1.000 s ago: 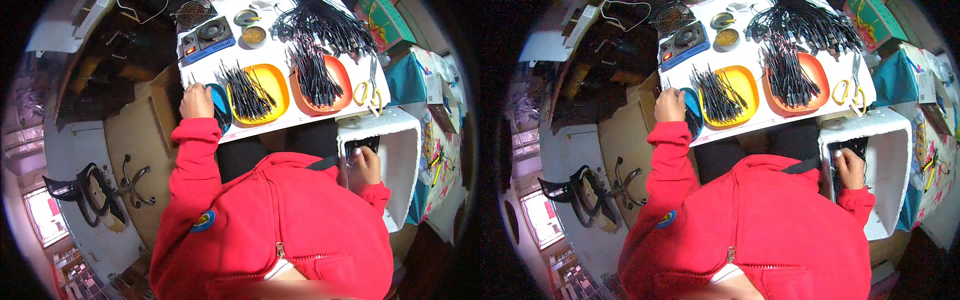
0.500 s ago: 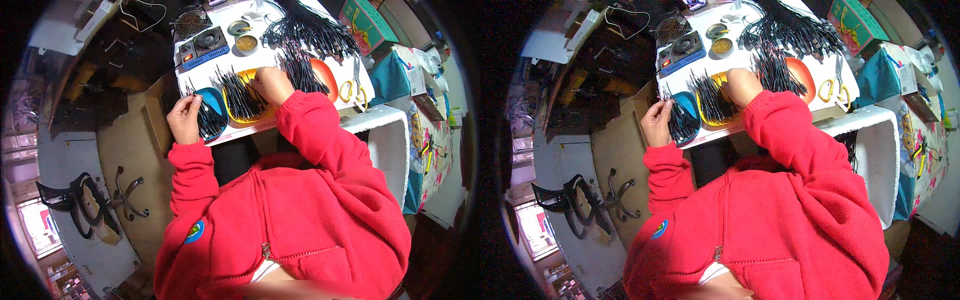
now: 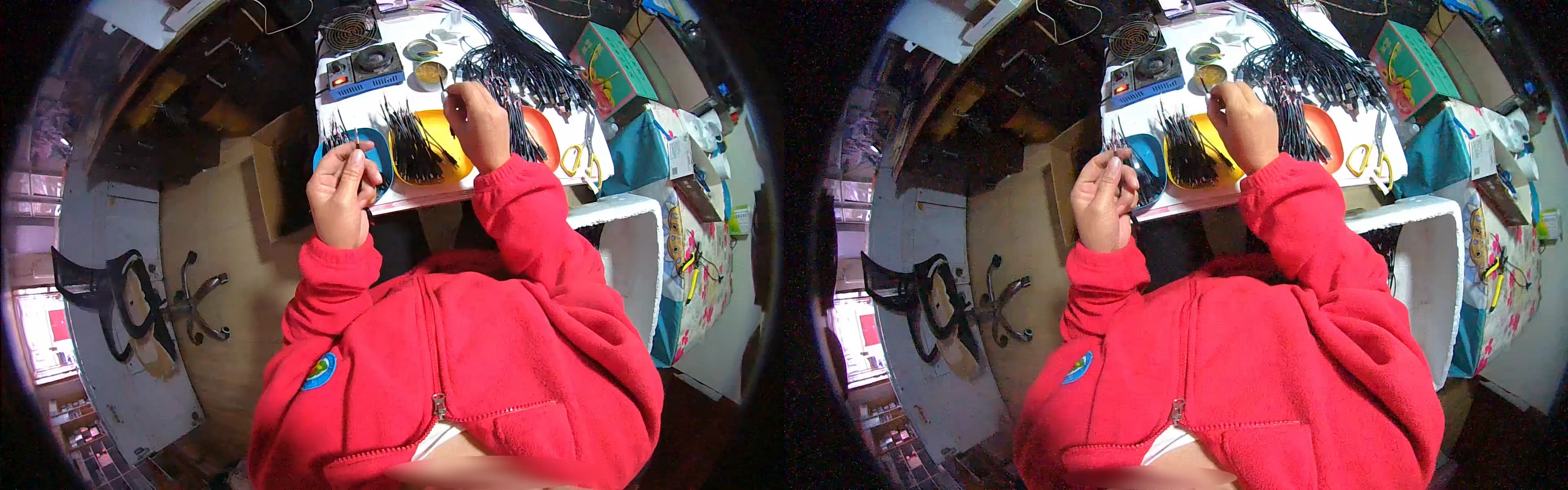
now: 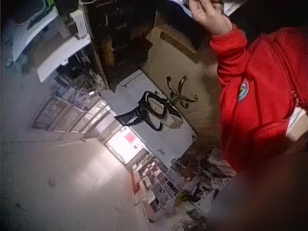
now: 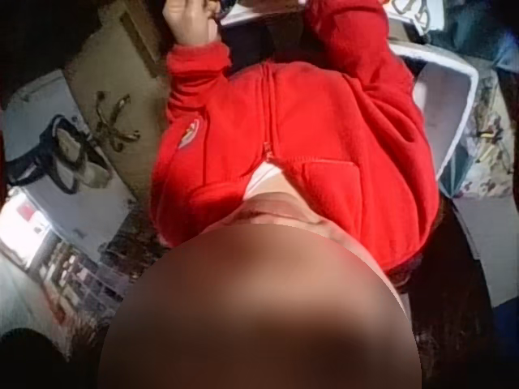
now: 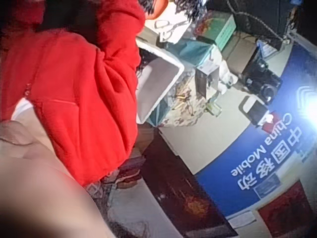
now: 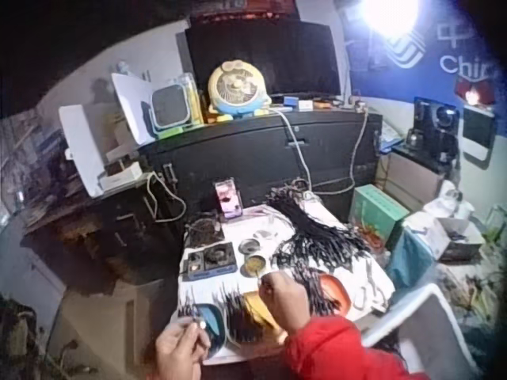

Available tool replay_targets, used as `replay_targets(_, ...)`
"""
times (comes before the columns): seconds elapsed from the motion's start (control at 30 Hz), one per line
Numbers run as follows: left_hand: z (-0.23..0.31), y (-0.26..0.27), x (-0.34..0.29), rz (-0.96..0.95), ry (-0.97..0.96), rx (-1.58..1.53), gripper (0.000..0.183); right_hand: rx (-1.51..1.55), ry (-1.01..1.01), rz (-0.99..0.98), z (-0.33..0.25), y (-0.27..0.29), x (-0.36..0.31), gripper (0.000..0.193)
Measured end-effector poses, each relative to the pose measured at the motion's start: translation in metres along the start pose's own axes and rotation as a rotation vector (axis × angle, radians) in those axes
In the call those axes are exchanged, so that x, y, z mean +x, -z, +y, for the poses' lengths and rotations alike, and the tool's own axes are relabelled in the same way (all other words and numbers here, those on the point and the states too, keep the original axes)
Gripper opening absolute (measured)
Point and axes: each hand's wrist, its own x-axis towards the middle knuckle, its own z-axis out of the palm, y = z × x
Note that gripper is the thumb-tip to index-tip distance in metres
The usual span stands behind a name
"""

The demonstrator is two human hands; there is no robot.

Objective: The person repeatedly picks black wires from a white bin, attaches small white connectors to their ends, and places the finished pieces into colored trays on the table. The process is repeated continuously throughout the clip.

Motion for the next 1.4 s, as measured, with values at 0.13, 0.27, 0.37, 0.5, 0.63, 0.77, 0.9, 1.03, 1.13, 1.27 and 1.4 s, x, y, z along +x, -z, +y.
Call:
replay_targets(0.13, -0.004, -0.013, -0.007, 0.008, 0.012, -0.007, 0.014, 0.304, -0.047, -0.094, -0.036, 0.036, -0.008, 0.011)
replay_targets(0.27, -0.008, -0.027, -0.015, -0.017, 0.022, -0.076, 0.012, 0.854, -0.4, -0.488, -0.067, 0.058, -0.035, 0.011)
replay_targets(0.37, -0.008, -0.036, -0.021, -0.057, 0.082, -0.077, 0.014, 0.987, -0.474, -0.579, -0.073, 0.064, -0.046, 0.009)
replay_targets(0.5, -0.008, -0.045, -0.026, -0.093, 0.063, -0.085, 0.02, 1.027, -0.47, -0.59, -0.072, 0.065, -0.049, 0.01)
replay_targets(0.63, -0.008, -0.046, -0.028, -0.085, 0.087, -0.062, 0.02, 1.032, -0.462, -0.577, -0.072, 0.068, -0.051, 0.011)
replay_targets(0.77, -0.013, -0.043, -0.028, -0.124, 0.096, -0.048, 0.013, 0.675, -0.422, -0.669, -0.069, 0.077, -0.041, 0.013)
replay_targets(0.9, -0.02, -0.043, -0.029, -0.106, -0.044, 0.062, 0.018, 0.62, -0.257, -0.422, -0.07, 0.09, -0.029, 0.013)
replay_targets(1.03, -0.021, -0.043, -0.028, -0.161, -0.04, 0.086, 0.014, 0.639, -0.281, -0.383, -0.076, 0.085, -0.024, 0.01)
replay_targets(1.13, -0.021, -0.041, -0.028, -0.156, 0.012, 0.103, 0.015, 0.639, -0.181, -0.294, -0.075, 0.079, -0.029, 0.008)
replay_targets(1.27, -0.022, -0.038, -0.029, -0.202, 0.103, -0.085, 0.014, 1.005, -0.411, -0.31, -0.073, 0.071, -0.039, 0.008)
replay_targets(1.4, -0.02, -0.037, -0.029, -0.226, 0.186, -0.179, 0.012, 1.306, -0.626, -0.396, -0.069, 0.075, -0.041, 0.017)
